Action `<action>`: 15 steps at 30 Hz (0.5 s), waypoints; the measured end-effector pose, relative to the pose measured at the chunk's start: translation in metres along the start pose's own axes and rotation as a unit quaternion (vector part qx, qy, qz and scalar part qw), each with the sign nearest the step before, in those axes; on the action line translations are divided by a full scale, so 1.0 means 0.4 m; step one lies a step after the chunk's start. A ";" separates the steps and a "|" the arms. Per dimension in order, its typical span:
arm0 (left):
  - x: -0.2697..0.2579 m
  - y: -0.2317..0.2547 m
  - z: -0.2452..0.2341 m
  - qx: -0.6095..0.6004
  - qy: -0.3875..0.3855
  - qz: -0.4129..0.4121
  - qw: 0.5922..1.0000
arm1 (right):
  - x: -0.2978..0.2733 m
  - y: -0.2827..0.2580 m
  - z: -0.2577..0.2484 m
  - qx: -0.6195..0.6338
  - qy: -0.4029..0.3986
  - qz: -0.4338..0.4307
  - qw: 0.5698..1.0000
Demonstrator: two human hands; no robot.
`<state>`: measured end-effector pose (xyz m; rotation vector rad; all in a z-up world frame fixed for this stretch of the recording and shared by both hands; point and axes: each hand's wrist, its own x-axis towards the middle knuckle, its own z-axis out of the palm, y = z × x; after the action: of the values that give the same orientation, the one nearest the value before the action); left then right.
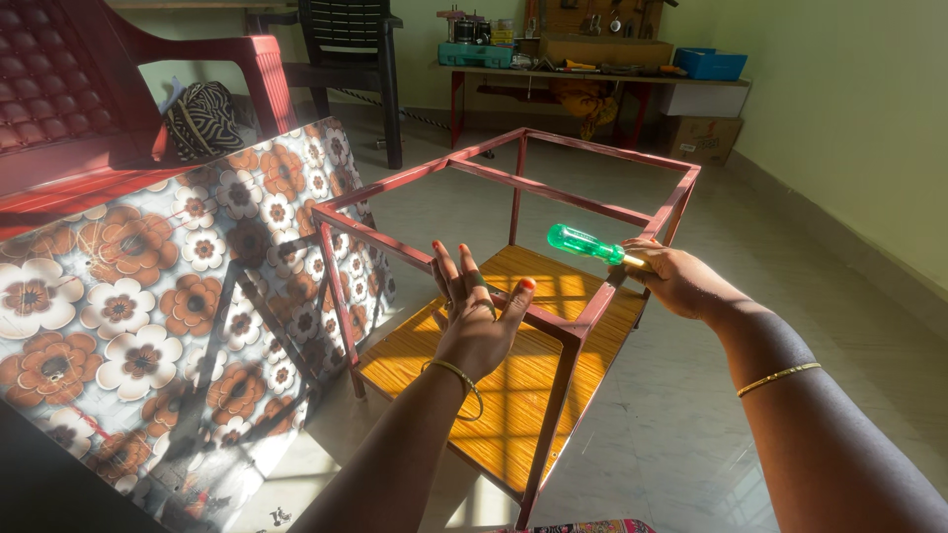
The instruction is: The person assembles a red metal furniture frame by inserting and tightening screws into the frame joints using a screwdriver. The person repeatedly picks up screws from the floor and secures them into the frame.
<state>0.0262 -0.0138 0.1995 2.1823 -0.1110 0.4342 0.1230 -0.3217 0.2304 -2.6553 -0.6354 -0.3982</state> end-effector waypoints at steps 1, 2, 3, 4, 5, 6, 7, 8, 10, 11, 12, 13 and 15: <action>0.006 0.004 -0.002 0.002 -0.006 -0.006 1.000 | -0.002 0.000 0.002 -0.010 0.009 -0.014 1.000; 0.007 0.006 -0.002 0.003 -0.013 -0.013 1.000 | -0.005 0.002 0.005 -0.021 0.019 -0.028 0.999; 0.007 0.007 -0.001 0.000 -0.008 -0.011 1.000 | -0.008 0.005 0.006 -0.032 0.028 -0.042 0.998; 0.008 0.006 0.001 -0.002 -0.003 -0.009 1.000 | -0.011 0.008 0.007 -0.038 0.034 -0.047 0.998; 0.008 0.004 0.003 -0.005 0.001 -0.006 1.000 | -0.016 0.012 0.009 -0.045 0.040 -0.052 0.997; 0.009 0.001 0.004 -0.006 0.005 -0.003 1.000 | -0.018 0.015 0.011 -0.052 0.046 -0.057 0.996; 0.011 0.000 0.007 -0.007 0.008 0.000 1.000 | -0.020 0.018 0.011 -0.056 0.048 -0.060 0.995; 0.013 -0.003 0.009 -0.009 0.011 0.004 1.000 | -0.022 0.019 0.011 -0.061 0.051 -0.063 0.995; 0.016 -0.011 0.014 -0.021 0.012 0.003 1.000 | -0.031 0.017 0.013 -0.072 0.054 -0.062 0.994; 0.020 -0.016 0.015 -0.027 0.012 0.003 1.000 | -0.033 0.012 0.014 -0.078 0.057 -0.059 0.994; 0.026 -0.020 0.016 -0.026 0.018 0.006 0.999 | -0.035 0.006 0.015 -0.085 0.059 -0.055 0.993; 0.033 -0.025 0.017 -0.024 0.023 0.008 0.999 | -0.037 0.000 0.015 -0.084 0.056 -0.050 0.994; 0.043 -0.039 0.020 -0.031 0.033 0.020 0.999 | -0.041 -0.015 0.014 -0.081 0.049 -0.041 0.995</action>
<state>0.0481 -0.0094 0.1894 2.1045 -0.1297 0.5186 0.1072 -0.3206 0.2216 -2.7482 -0.7108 -0.6233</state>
